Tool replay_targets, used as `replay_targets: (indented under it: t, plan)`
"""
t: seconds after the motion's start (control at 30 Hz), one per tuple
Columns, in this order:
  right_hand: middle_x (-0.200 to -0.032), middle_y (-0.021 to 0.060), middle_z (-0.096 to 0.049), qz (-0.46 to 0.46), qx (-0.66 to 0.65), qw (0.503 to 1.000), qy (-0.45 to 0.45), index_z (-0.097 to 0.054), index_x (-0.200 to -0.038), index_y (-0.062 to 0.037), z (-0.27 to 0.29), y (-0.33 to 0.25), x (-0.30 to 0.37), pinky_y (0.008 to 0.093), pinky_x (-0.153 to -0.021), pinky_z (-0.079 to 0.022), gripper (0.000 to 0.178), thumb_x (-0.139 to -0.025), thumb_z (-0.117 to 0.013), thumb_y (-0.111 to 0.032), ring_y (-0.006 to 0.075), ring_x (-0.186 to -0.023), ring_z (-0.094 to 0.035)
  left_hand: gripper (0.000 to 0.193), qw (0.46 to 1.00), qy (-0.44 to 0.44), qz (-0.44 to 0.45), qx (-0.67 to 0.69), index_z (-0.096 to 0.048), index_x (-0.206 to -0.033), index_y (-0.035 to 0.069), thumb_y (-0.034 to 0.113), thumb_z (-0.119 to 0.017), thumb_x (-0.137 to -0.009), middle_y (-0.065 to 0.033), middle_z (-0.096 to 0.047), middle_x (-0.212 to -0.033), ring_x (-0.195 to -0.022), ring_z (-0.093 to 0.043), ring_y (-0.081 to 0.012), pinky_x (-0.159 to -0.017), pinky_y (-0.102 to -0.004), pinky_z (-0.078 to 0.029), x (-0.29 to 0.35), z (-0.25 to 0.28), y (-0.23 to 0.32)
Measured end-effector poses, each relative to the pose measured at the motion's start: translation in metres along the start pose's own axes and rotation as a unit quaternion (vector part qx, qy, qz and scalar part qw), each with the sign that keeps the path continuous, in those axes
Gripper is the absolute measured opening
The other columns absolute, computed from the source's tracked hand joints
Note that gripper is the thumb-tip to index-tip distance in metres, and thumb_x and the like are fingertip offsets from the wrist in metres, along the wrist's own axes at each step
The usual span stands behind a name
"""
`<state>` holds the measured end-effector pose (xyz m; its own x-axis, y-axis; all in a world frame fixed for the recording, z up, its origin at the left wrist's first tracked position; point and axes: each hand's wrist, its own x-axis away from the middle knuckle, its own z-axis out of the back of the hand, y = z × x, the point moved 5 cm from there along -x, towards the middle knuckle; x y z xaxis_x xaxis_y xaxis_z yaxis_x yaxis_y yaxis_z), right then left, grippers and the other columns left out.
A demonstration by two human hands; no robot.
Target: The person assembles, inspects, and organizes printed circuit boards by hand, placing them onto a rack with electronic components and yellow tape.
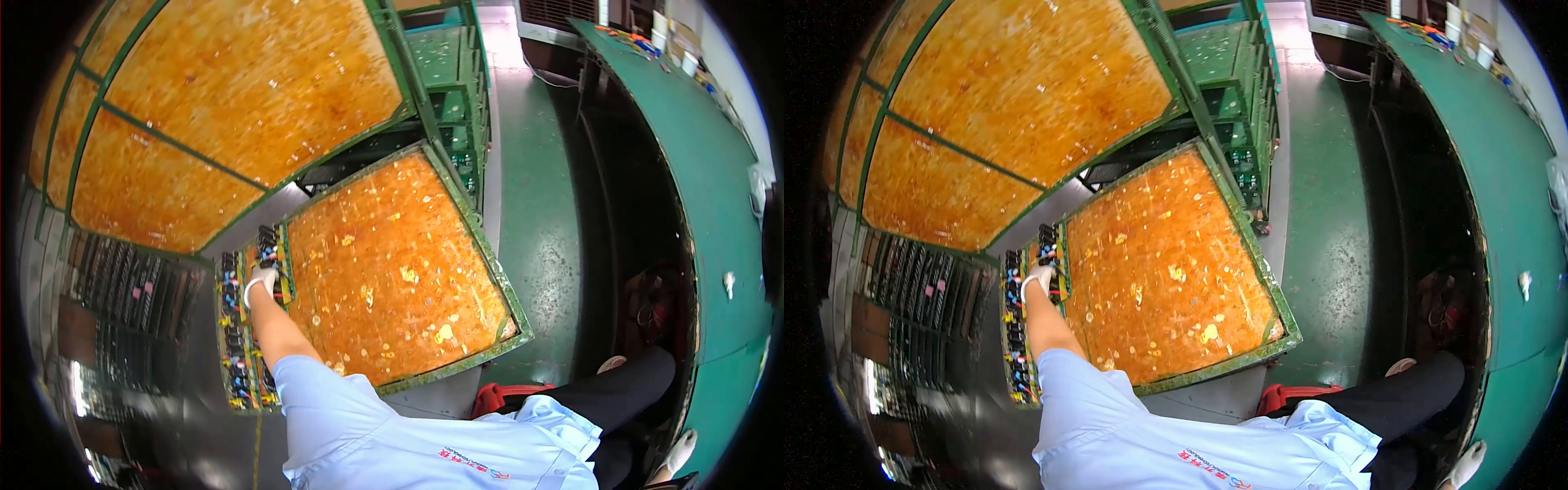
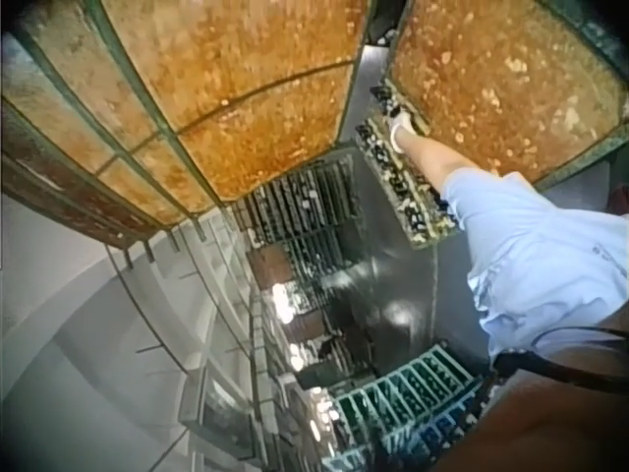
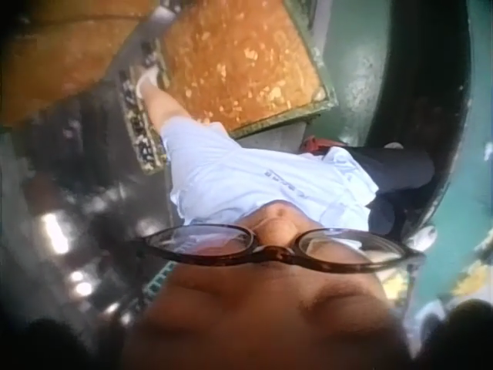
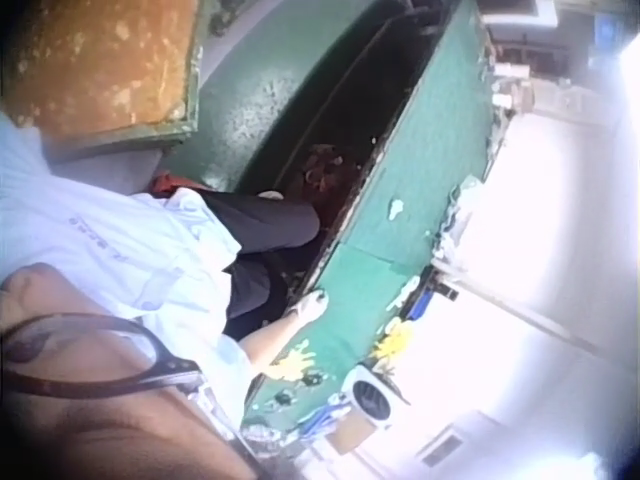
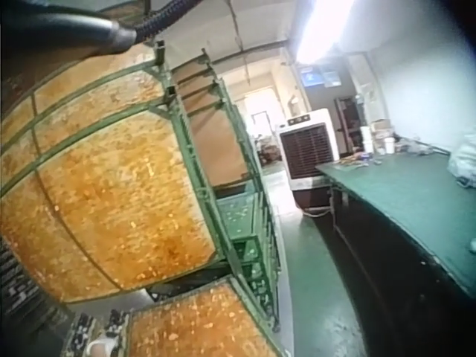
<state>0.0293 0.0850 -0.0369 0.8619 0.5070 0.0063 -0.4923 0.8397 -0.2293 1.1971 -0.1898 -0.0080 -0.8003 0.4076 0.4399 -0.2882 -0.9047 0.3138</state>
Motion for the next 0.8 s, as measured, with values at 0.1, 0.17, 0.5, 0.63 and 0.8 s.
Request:
replay_targets:
  t: [0.1,0.17,0.5,0.63,0.8]
  plan:
    - [-0.132,0.0241,-0.059,0.046,0.057,0.997,0.014,-0.052,-0.132,0.0058,-0.02,0.051,-0.021,0.0383,-0.109,-0.042,0.044,-0.104,-0.045,-0.027,0.0341,-0.121,-0.058,0.061,0.994,0.068,-0.022,-0.087,-0.046,-0.141,-0.001,0.013,-0.066,-0.085,-0.0271,-0.057,-0.132,-0.117,-0.059,-0.0417,-0.095,-0.0474,-0.047,0.003,-0.007,0.013]
    - [-0.134,0.0251,-0.057,0.056,0.029,0.998,-0.024,-0.052,-0.133,0.0067,-0.047,0.02,-0.045,0.0394,-0.109,-0.042,0.045,-0.105,-0.043,-0.028,0.0356,-0.124,-0.056,0.052,0.976,0.173,0.006,-0.135,-0.054,-0.13,-0.005,0.014,-0.067,-0.083,-0.0267,-0.063,-0.122,-0.111,-0.063,-0.0398,-0.09,-0.0449,-0.05,-0.03,0.038,-0.048]
    - [-0.132,0.0254,-0.058,0.109,-0.051,0.993,-0.019,-0.053,-0.129,0.0091,-0.044,0.052,-0.059,0.0389,-0.104,-0.042,0.044,-0.104,-0.047,-0.026,0.0373,-0.121,-0.057,0.045,0.952,0.282,-0.117,0.032,-0.062,-0.128,0.013,0.018,-0.055,-0.084,-0.0213,-0.065,-0.122,-0.108,-0.062,-0.0436,-0.093,-0.0465,-0.048,0.01,0.02,0.006]
    - [-0.128,0.0253,-0.06,0.15,-0.151,0.977,-0.032,-0.054,-0.128,0.0094,-0.089,0.044,-0.087,0.0371,-0.103,-0.042,0.041,-0.102,-0.05,-0.023,0.0356,-0.118,-0.058,0.044,0.941,0.307,-0.139,-0.027,-0.065,-0.118,0.001,0.022,-0.061,-0.079,-0.0239,-0.067,-0.117,-0.1,-0.065,-0.0407,-0.087,-0.0462,-0.048,0.005,0.075,-0.004]
    - [-0.122,0.024,-0.064,0.122,-0.153,0.981,0.014,-0.058,-0.123,0.009,-0.034,0.085,-0.033,0.0364,-0.101,-0.044,0.038,-0.102,-0.051,-0.022,0.0327,-0.114,-0.061,0.037,0.913,0.132,-0.346,0.172,-0.065,-0.106,-0.006,0.0,-0.062,-0.069,-0.0149,-0.069,-0.087,-0.078,-0.066,-0.0259,-0.074,-0.0353,-0.052,0.145,-0.024,0.108]
